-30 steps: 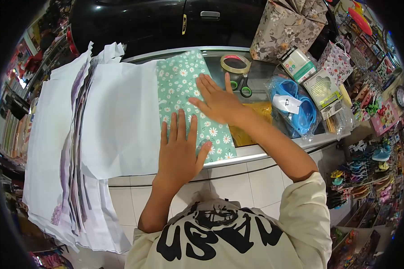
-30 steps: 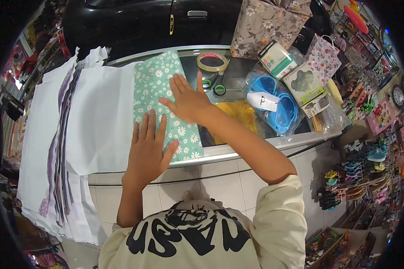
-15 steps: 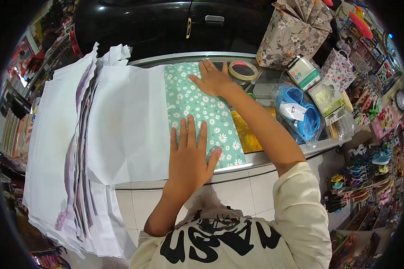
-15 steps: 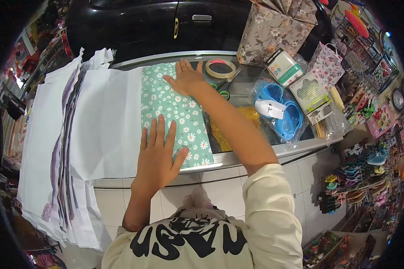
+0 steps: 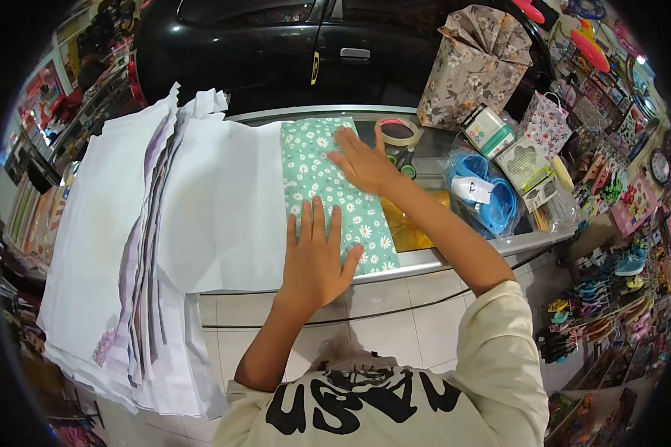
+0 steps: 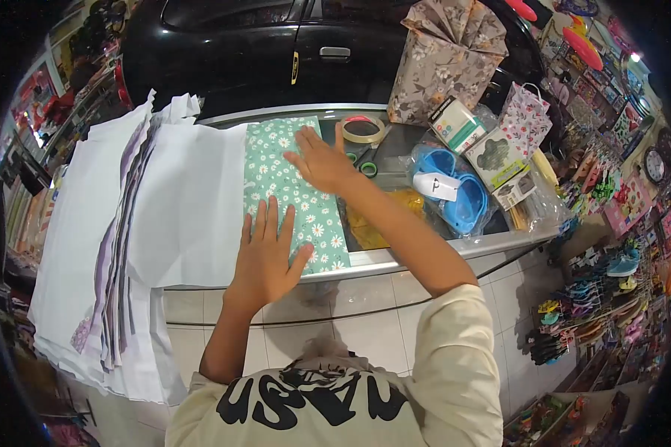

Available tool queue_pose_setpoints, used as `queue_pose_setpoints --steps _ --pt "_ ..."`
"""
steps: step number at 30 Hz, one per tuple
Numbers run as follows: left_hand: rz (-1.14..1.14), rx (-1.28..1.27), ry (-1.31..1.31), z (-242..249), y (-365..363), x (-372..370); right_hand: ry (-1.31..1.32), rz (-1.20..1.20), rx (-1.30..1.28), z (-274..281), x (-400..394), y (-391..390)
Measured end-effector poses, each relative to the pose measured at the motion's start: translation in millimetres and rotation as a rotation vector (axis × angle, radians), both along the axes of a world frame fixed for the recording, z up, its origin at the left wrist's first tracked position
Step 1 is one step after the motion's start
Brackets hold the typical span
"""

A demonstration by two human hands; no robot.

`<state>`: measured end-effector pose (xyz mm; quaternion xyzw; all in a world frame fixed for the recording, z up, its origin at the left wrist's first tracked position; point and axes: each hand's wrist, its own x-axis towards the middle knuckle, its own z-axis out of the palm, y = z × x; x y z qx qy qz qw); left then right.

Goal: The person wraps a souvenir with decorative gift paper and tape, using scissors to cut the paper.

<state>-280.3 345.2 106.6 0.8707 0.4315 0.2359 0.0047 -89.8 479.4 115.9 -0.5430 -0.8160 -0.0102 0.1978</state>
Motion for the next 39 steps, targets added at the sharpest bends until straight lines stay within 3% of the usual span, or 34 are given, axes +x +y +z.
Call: queue_pose_setpoints --steps 4,10,16,25,31,34,38,39 --pt "0.000 -0.007 0.006 -0.3 0.9 0.0 -0.079 0.135 0.112 7.9 4.5 -54.7" --pt "-0.009 0.002 0.003 1.4 1.0 0.0 -0.182 0.150 -0.100 16.0 4.2 -103.5" --pt "-0.024 -0.001 -0.023 1.7 1.4 -0.9 -0.368 -0.037 -0.063 12.8 3.2 -38.9" --pt "-0.017 -0.030 -0.014 8.5 -1.2 -2.8 -0.446 -0.219 -0.073 9.6 16.2 79.9" --pt "-0.012 -0.013 -0.010 8.9 0.2 -2.3 -0.585 -0.328 -0.135 22.5 9.0 102.2" --pt "-0.041 -0.005 -0.030 2.3 0.2 -5.0 -0.636 -0.432 0.019 14.4 4.2 100.0" --pt "-0.225 -0.149 -0.108 15.2 18.3 -31.0 -0.067 0.042 -0.185 32.4 4.6 63.7" --pt "-0.197 -0.158 -0.069 16.3 21.1 -37.3 -0.092 0.092 -0.332 46.5 6.0 50.8"
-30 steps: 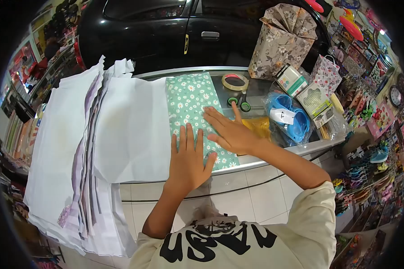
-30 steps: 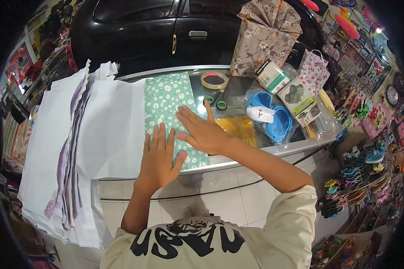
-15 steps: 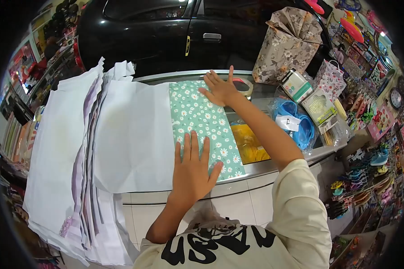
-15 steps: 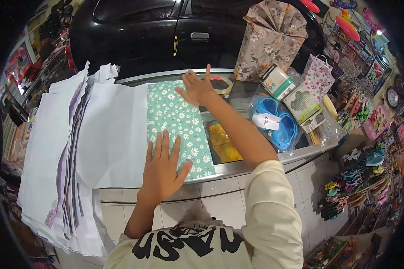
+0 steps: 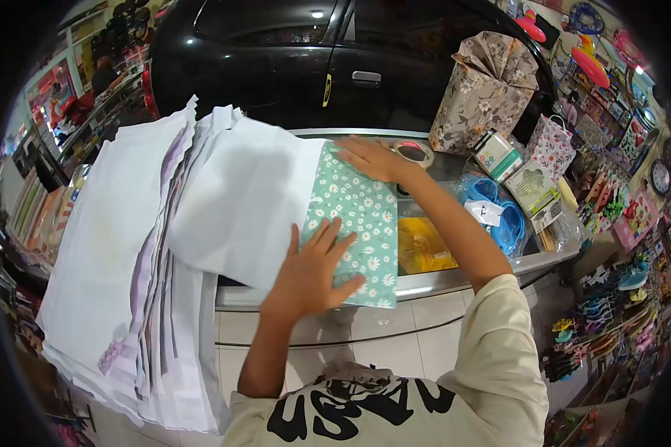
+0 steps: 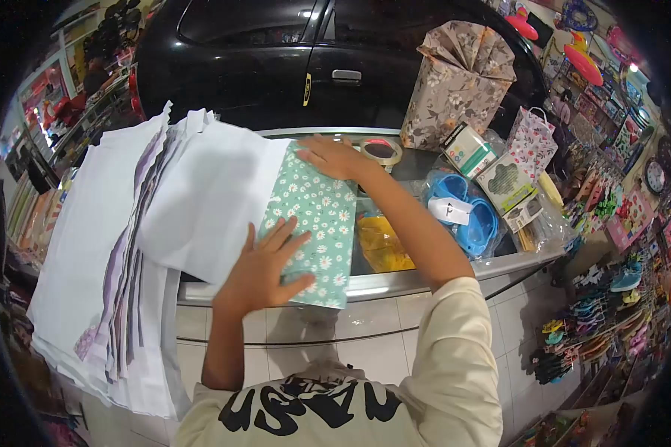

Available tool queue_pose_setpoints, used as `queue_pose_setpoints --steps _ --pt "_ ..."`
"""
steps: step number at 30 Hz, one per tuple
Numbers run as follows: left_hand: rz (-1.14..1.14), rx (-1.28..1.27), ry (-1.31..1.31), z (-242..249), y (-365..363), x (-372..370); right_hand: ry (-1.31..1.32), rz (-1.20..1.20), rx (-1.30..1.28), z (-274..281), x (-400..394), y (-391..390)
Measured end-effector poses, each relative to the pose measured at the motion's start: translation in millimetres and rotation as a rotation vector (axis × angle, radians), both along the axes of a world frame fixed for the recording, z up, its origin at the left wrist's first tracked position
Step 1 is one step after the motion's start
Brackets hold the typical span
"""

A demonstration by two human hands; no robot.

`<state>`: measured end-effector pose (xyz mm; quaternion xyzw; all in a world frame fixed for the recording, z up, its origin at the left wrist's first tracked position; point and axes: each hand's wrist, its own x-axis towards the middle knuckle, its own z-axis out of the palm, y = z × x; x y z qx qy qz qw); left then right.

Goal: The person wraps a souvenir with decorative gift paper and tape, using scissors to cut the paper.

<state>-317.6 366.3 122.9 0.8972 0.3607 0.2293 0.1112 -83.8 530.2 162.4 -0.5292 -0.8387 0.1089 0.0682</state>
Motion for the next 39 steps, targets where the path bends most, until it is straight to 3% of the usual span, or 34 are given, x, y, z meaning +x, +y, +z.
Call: queue_pose_setpoints --steps 6,13,16,19,22,23,25,26,27,28,30,33,34,36,39 --pt "-0.022 -0.029 0.092 9.8 -6.6 -25.4 0.019 -0.087 0.103 -19.1 17.7 20.3" --pt "0.127 0.003 0.011 15.2 -35.7 -43.9 0.310 -0.138 -0.296 46.6 26.2 34.2" --pt "0.269 0.158 -0.063 19.8 -35.8 -47.0 0.724 -0.218 -0.189 85.0 32.9 -13.0" --pt "0.346 0.307 -0.197 25.2 -37.1 -44.3 0.641 -0.304 0.077 99.7 52.1 -59.4" --pt "0.276 0.274 -0.273 34.0 -47.3 -35.1 1.025 -0.279 0.117 77.8 69.9 -94.6" --pt "0.242 0.255 -0.276 33.2 -47.5 -28.3 1.038 -0.354 0.148 73.5 67.3 -114.7" --pt "0.179 0.220 -0.277 30.0 -46.7 -15.6 1.214 -0.568 0.012 64.7 39.9 -163.6" --pt "0.169 0.221 -0.292 24.3 -42.5 -10.2 1.365 -0.532 -0.058 41.2 32.2 -175.7" --pt "0.186 0.178 -0.335 21.0 -39.9 -6.7 1.366 -0.461 -0.098 11.2 29.8 -189.3" --pt "0.203 0.137 -0.379 18.3 -38.1 -3.5 0.988 -0.544 -0.032 -10.8 23.9 -207.9" --pt "0.253 0.019 -0.352 12.7 -32.8 -0.5 1.308 -0.018 -0.361 -43.7 -1.9 -242.3" --pt "0.254 0.037 0.006 -4.9 -23.2 -12.6 1.159 -0.081 -0.384 -26.1 4.6 -268.3" --pt "0.237 0.061 0.010 -7.2 -21.9 -15.2 1.188 -0.151 -0.295 -14.4 17.2 -268.2" --pt "0.123 -0.034 0.029 4.1 -18.9 -26.0 1.124 -0.267 0.218 -27.4 43.3 -249.9" --pt "0.005 -0.134 0.057 13.0 -8.8 -44.2 0.662 -0.580 0.602 -28.9 66.3 -224.1"
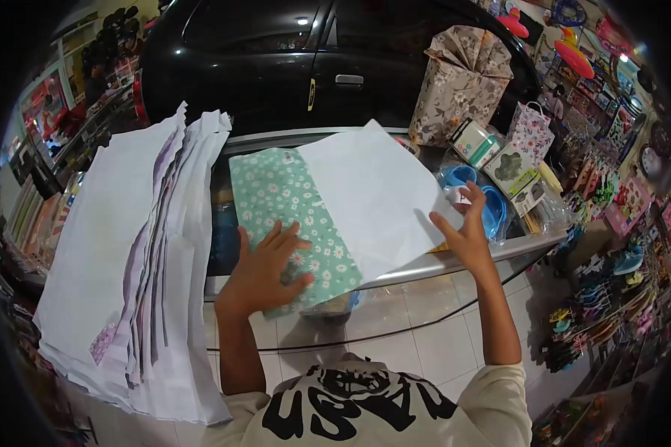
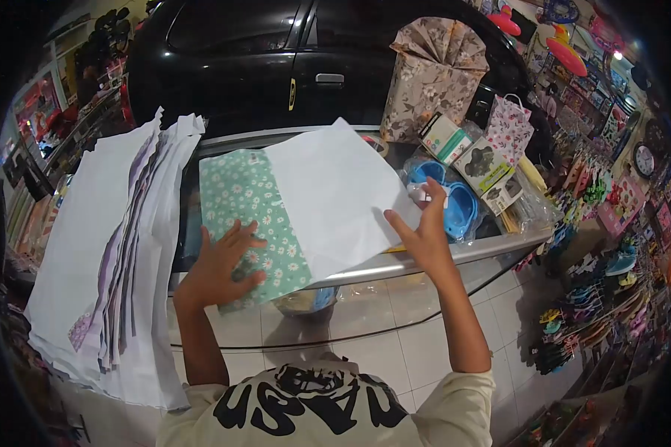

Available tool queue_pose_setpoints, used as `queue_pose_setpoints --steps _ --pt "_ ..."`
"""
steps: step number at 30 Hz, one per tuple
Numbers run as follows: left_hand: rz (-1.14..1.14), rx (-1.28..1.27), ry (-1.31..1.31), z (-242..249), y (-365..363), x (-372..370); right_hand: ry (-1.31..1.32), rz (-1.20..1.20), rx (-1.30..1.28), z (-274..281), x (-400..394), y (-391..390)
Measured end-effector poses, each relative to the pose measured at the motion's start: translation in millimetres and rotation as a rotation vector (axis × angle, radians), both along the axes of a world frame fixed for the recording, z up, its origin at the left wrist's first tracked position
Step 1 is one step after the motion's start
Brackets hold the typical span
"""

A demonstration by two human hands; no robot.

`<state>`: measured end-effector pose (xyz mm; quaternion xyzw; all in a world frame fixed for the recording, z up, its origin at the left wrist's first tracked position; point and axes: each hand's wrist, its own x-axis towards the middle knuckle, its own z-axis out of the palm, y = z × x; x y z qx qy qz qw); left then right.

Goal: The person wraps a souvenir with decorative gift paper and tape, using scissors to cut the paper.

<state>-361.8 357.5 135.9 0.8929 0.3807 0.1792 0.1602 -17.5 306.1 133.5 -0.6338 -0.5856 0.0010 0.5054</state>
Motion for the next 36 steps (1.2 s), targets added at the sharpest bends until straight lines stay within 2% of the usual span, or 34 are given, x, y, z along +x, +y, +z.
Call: queue_pose_setpoints --steps 2,3,6,7,10,11,14,15,18,19,22,26,29,32,33,36 --pt "-0.065 -0.033 -0.012 0.1 7.4 -7.9 -0.395 -0.166 -0.023 -11.1 12.2 3.7" --pt "-0.027 -0.001 -0.013 -2.7 7.7 -7.1 -0.599 -0.245 -0.029 -7.4 11.4 6.2" --pt "0.052 0.059 -0.013 -9.8 10.3 -4.8 0.183 0.102 -0.188 13.0 -0.3 -2.5" --pt "0.049 0.053 -0.012 -10.7 11.6 -4.5 0.378 0.216 -0.146 18.5 -3.2 -5.3" --pt "0.070 0.036 -0.001 -9.4 10.5 -2.0 0.795 0.429 -0.253 27.5 7.7 -1.4" --pt "0.083 0.033 0.005 -8.4 10.1 -1.9 0.660 0.348 -0.204 22.6 14.7 3.6" --pt "0.080 0.041 -0.007 -8.2 8.3 -3.1 0.152 0.056 -0.448 37.6 20.0 0.7" --pt "0.082 0.051 -0.005 -8.2 8.7 -3.5 0.006 0.089 -0.463 34.1 21.1 1.4" --pt "0.078 0.068 -0.003 -10.9 8.7 -3.5 0.047 0.092 -0.584 39.8 22.3 2.7" --pt "0.078 0.072 -0.006 -11.3 8.9 -3.4 0.186 0.196 -0.564 39.3 26.7 5.3" --pt "0.079 0.070 -0.006 -11.8 8.6 -3.1 0.230 0.207 -0.707 45.7 32.8 16.3" --pt "0.067 0.062 -0.021 -9.3 8.2 -4.7 -0.072 0.156 -0.600 22.6 41.5 23.7" --pt "0.029 0.062 -0.022 -9.2 9.6 -8.3 0.273 0.453 -0.647 39.1 30.7 22.6" --pt "0.034 0.060 -0.023 -8.9 8.8 -7.2 0.610 0.343 -0.320 62.4 -7.4 22.4" --pt "0.037 0.053 -0.023 -9.0 8.3 -6.8 0.624 0.660 -0.330 47.4 17.7 44.0" --pt "0.032 0.042 -0.024 -6.6 8.7 -6.5 0.776 0.900 -0.153 62.2 -16.6 64.9"
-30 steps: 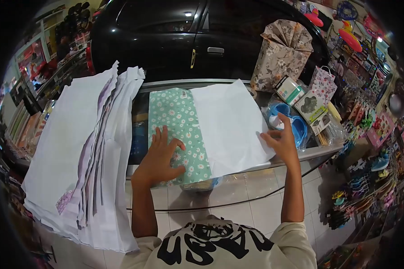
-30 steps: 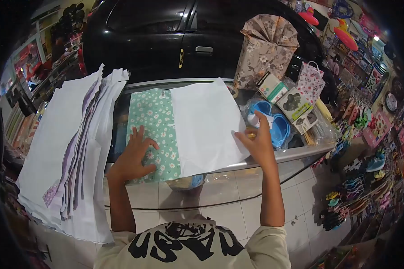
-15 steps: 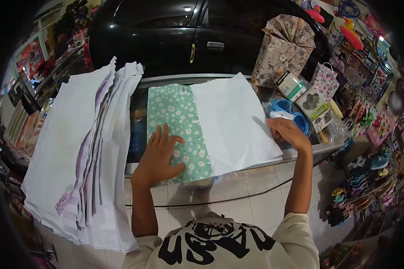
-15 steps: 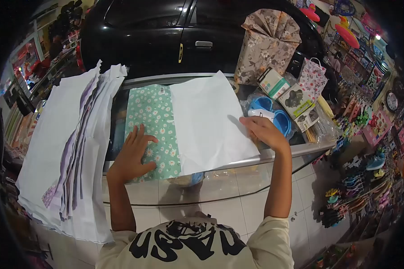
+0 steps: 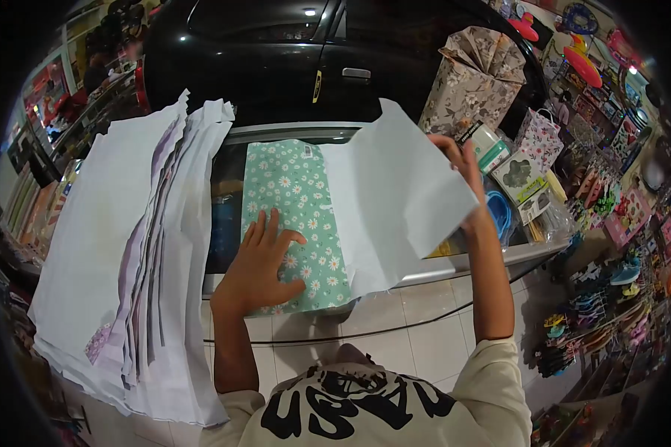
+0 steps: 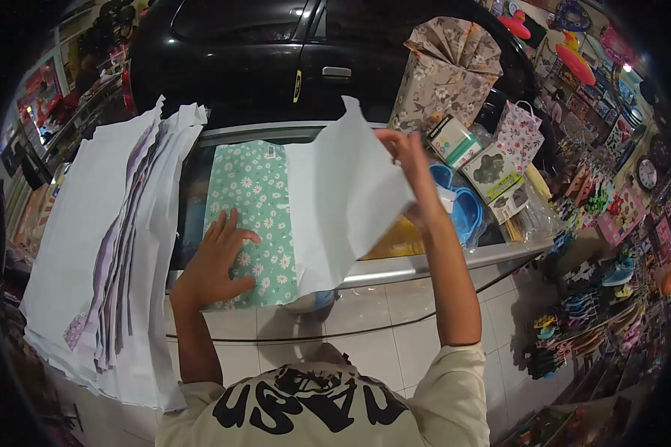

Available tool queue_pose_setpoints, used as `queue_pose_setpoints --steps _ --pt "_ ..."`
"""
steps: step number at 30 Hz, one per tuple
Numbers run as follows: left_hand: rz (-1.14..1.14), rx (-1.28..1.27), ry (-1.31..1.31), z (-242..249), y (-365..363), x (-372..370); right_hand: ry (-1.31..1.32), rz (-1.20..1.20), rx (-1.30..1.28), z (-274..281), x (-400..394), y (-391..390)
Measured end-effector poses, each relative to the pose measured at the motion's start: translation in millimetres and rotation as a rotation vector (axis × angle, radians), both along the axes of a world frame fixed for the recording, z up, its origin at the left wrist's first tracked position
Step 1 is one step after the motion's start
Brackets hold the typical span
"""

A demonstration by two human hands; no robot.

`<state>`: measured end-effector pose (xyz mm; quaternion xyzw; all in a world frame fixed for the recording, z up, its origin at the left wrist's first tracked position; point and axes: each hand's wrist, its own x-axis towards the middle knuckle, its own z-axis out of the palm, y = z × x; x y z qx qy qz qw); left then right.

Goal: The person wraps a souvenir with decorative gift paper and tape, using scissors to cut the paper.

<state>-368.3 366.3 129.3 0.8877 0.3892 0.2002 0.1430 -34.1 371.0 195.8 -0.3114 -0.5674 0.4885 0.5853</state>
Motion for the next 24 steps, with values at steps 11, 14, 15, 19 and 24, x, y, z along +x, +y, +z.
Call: queue_pose_setpoints --steps 11,14,15,19,24 --pt "0.029 -0.029 -0.166 -3.2 14.3 -14.2 -1.412 0.302 0.469 -44.6 -93.4 27.7" --pt "0.090 -0.147 -0.324 17.5 16.6 -7.2 -1.348 0.310 0.517 -53.9 -86.6 29.7" --pt "0.113 -0.189 -0.335 16.0 22.0 -7.1 -1.333 0.305 0.555 -54.8 -83.6 30.2" --pt "0.167 -0.056 -0.231 14.0 34.8 0.8 -1.375 0.373 0.468 -41.6 -76.5 31.1" --pt "0.185 -0.017 0.067 20.9 36.7 5.5 -1.442 0.370 0.475 -38.5 -73.2 32.8"
